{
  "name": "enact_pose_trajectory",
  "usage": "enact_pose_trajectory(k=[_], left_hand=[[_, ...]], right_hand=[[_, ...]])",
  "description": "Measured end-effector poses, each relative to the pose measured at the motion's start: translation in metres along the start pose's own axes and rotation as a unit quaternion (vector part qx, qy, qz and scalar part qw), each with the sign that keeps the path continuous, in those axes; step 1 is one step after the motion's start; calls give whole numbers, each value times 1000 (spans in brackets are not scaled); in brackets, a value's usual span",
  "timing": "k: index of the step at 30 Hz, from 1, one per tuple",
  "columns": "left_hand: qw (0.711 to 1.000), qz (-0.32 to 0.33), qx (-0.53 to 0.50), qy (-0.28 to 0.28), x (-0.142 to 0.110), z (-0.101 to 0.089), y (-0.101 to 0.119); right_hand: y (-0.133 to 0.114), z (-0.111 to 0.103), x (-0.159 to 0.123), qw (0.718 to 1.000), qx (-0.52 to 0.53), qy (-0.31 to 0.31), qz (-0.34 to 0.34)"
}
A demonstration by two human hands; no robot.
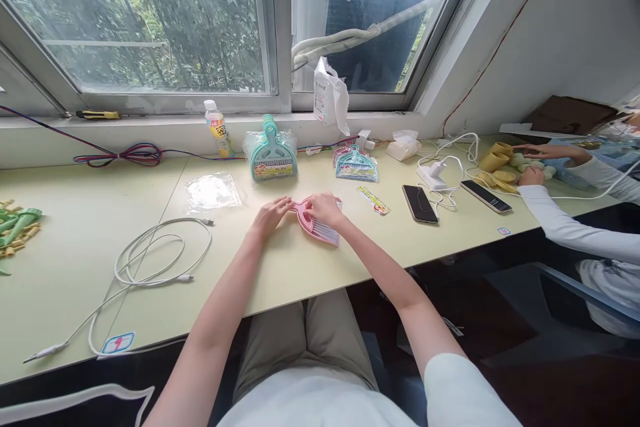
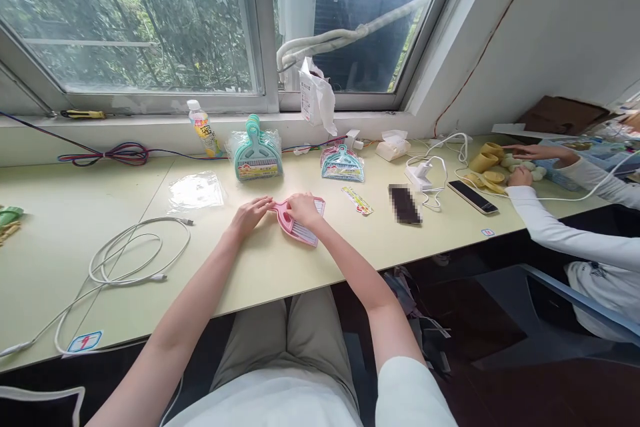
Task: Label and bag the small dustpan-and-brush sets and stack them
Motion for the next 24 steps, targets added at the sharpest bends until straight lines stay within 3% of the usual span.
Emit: enact_pose_trajectory(k=[9,17,24], left_hand=[[999,-12,27,-24,3,8,-4],[999,-28,-34,5,5,7,-7],[999,-11,-29,22,4,9,-6]], right_hand=[[4,-1,6,1000,-12,-21,20],[-1,-2,8,998,-43,-46,-5],[-7,-3,6,996,-83,-25,-3]])
Point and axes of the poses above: each hand's wrist, its own x-axis towards the middle knuckle, its own z-axis out of the palm, y = z × x, the point moved 9 cm from there along x, towards the middle knuckle, and after that the axes turned 9 degrees about -x, right-handed, at the moved point
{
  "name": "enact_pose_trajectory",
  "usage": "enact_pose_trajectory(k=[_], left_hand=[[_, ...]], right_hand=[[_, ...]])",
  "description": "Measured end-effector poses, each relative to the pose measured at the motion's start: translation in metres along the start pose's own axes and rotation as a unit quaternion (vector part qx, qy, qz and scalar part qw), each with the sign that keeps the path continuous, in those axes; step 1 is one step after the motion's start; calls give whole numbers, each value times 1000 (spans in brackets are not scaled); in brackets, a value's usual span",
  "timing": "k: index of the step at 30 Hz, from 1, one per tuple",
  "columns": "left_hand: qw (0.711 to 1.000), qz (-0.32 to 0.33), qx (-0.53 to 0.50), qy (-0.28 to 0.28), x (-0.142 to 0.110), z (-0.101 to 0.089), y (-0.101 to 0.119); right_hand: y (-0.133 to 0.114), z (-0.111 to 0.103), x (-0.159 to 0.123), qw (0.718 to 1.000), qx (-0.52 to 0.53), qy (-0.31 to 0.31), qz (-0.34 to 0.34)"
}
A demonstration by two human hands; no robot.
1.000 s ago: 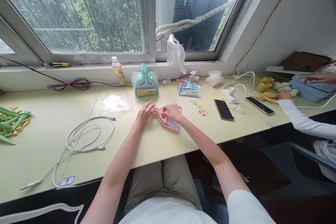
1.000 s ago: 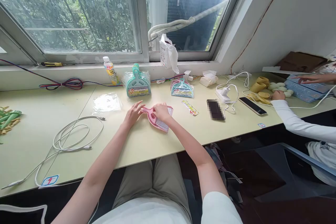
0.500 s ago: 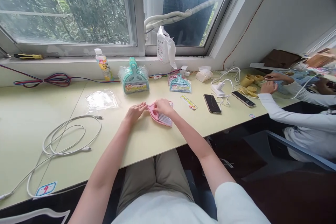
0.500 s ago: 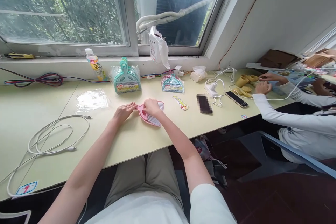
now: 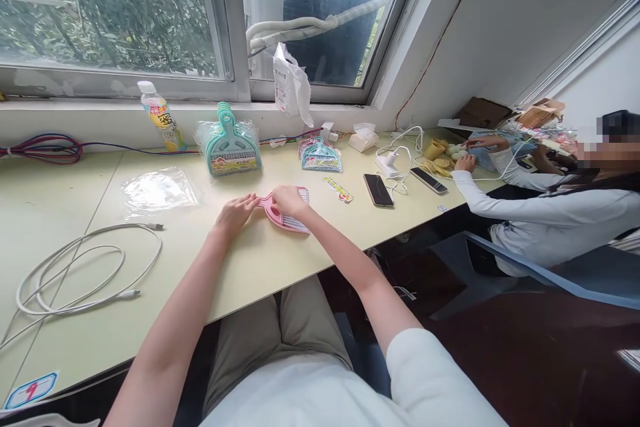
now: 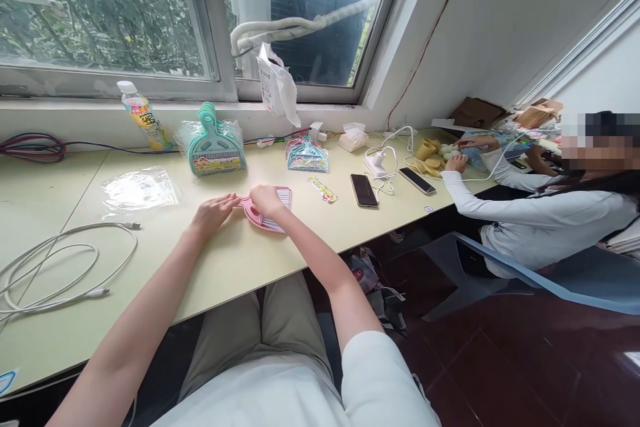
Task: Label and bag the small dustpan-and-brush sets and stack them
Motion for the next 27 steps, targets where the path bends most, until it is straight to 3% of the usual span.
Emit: enact_pose_trajectory(k=[4,9,14,27], left_hand=[[999,34,22,-8,2,-4,13],[991,61,98,-62,7,4,32],[989,24,127,-74,7,9,22],[998,-5,43,-44,6,11,3]], right_hand=[[8,4,-3,999,41,-4,15],[11,9,-4,995,91,2,46],[-1,6,1,995,84,15,51],[-13,-2,-4,999,10,27,41]])
Point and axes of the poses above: each hand's wrist, its own x-axis towards the middle knuckle, its own z-axis out of the palm, y = z × x, the point moved 9 cm from there along x, towards the middle knuckle, and after that the axes turned 9 degrees about -x, right-handed, at the moved point
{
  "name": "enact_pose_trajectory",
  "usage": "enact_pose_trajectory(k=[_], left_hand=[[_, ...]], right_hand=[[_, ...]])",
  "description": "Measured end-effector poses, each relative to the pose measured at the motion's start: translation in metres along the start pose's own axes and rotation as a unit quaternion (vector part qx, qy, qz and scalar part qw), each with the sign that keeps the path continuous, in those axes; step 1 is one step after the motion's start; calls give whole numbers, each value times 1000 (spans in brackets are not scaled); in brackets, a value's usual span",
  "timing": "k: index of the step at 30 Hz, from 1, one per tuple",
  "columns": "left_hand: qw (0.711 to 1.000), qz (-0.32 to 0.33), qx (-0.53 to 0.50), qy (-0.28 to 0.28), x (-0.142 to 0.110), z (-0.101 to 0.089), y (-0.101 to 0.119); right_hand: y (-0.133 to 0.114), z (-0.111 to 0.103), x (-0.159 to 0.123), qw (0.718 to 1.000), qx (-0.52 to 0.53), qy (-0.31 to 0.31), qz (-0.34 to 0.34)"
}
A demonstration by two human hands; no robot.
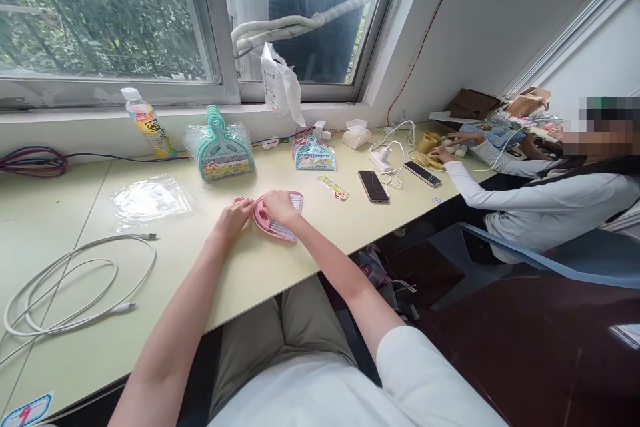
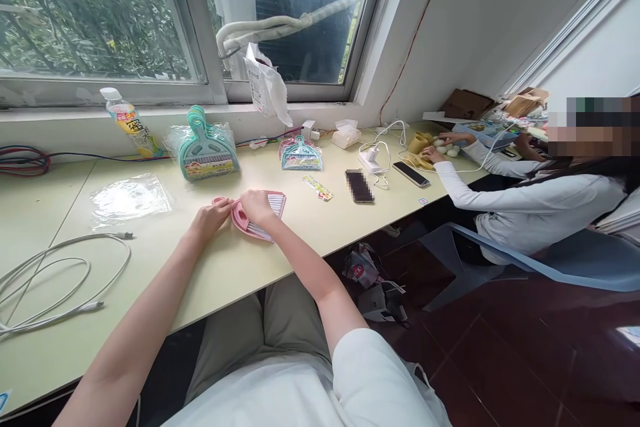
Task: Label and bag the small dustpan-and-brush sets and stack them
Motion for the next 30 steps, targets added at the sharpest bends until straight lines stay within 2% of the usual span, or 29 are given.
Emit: enact_pose_trajectory(k=[6,10,12,14,16,18,19,21,23,24,27,28,30], left_hand=[[1000,11,-24,0,-1,1,-4],[998,16,-61,27,-2,-4,-4],[995,10,-71,66,-2,-13,-3],[988,-23,-70,134,-3,-28,-6],[968,-82,-100,215,-7,-42,-16],[936,-136,-206,249,-10,-45,-29],[918,-153,-283,231,-8,-39,-34],[873,-167,-437,137,-1,-18,-32],[827,-170,-534,54,1,-3,-22],[811,-174,-558,34,1,-1,-18],[788,-198,-582,36,-5,-1,-16],[783,-206,-586,41,-7,-2,-18],[773,-219,-593,59,-10,-3,-24]], right_hand=[[-1,4,-3,1000,5,-1,1],[0,5,-7,1000,27,-2,6],[3,7,-8,999,37,-2,21],[5,8,-7,998,53,-7,33],[6,4,-5,996,80,-1,45],[8,-5,-2,991,111,28,63],[9,-11,0,989,123,48,73],[8,-21,3,983,141,80,90],[7,-27,7,978,162,102,88],[6,-28,9,975,180,111,75],[22,-26,8,960,242,132,42],[38,-22,4,957,251,136,57],[85,-8,-12,953,224,139,146]])
Point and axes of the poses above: each hand's wrist, its own x-axis towards the middle knuckle, its own z-axis out of the palm, y = z × x, the point moved 9 cm from there along x, towards the middle knuckle, and after that the axes turned 9 degrees about -x, right-handed, at the moved point
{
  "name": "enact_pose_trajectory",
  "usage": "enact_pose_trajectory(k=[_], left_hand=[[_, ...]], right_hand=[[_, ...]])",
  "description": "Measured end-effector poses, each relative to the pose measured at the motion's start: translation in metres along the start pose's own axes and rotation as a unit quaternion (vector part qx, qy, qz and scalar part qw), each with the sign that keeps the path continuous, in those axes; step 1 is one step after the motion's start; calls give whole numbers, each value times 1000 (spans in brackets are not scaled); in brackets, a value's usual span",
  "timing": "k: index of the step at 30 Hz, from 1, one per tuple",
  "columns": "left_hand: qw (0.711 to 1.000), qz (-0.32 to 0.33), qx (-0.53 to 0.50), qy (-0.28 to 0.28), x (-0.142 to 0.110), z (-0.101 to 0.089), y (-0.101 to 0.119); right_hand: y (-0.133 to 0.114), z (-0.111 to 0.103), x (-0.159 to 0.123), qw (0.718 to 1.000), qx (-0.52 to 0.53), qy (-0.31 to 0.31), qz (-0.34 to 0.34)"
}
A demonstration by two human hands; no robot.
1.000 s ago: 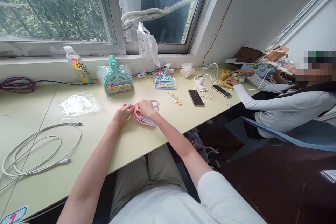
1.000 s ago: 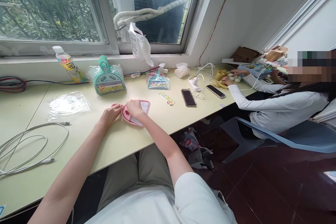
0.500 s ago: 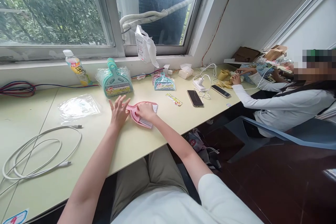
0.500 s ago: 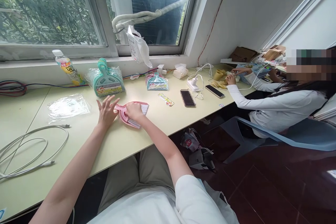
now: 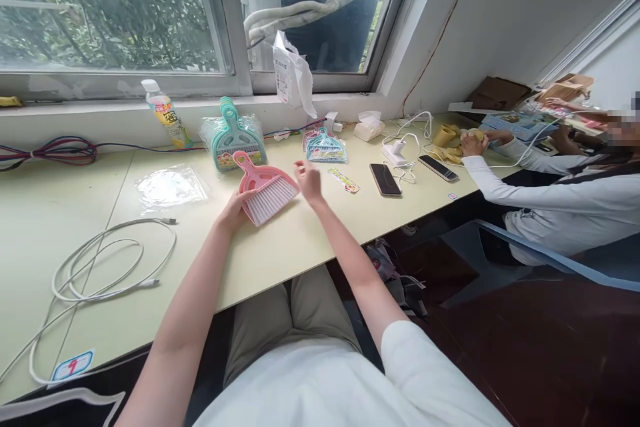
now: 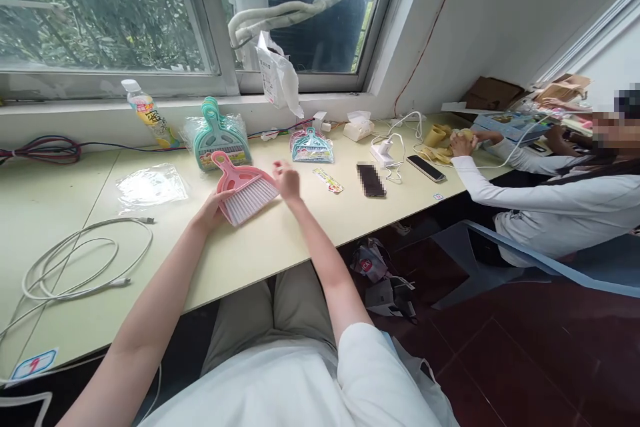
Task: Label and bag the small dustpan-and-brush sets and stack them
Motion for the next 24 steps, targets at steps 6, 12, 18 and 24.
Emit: enact_pose_trajectory(k=[6,12,18,24], left_hand=[[997,10,-60,51,4,-18,-1],[984,-23,-165,64,2,-16,-10],[977,-13,-193,89,4,-24,-15],[973,23,-200,110,7,-35,-16]], right_hand=[[110,11,-52,971,-151,-154,106],[38,25,-146,976,-93,-178,-80],[-10,5,-162,983,-61,-123,-124],[1,12,-121,968,-90,-220,-76]])
Point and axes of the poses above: each hand's wrist, its own x-axis towards the middle knuckle, its own z-axis out of the palm, y = z × x, the point moved 9 cm from there along x, towards the middle knuckle, and after that the axes turned 9 degrees about -x, right-handed, at the moved point
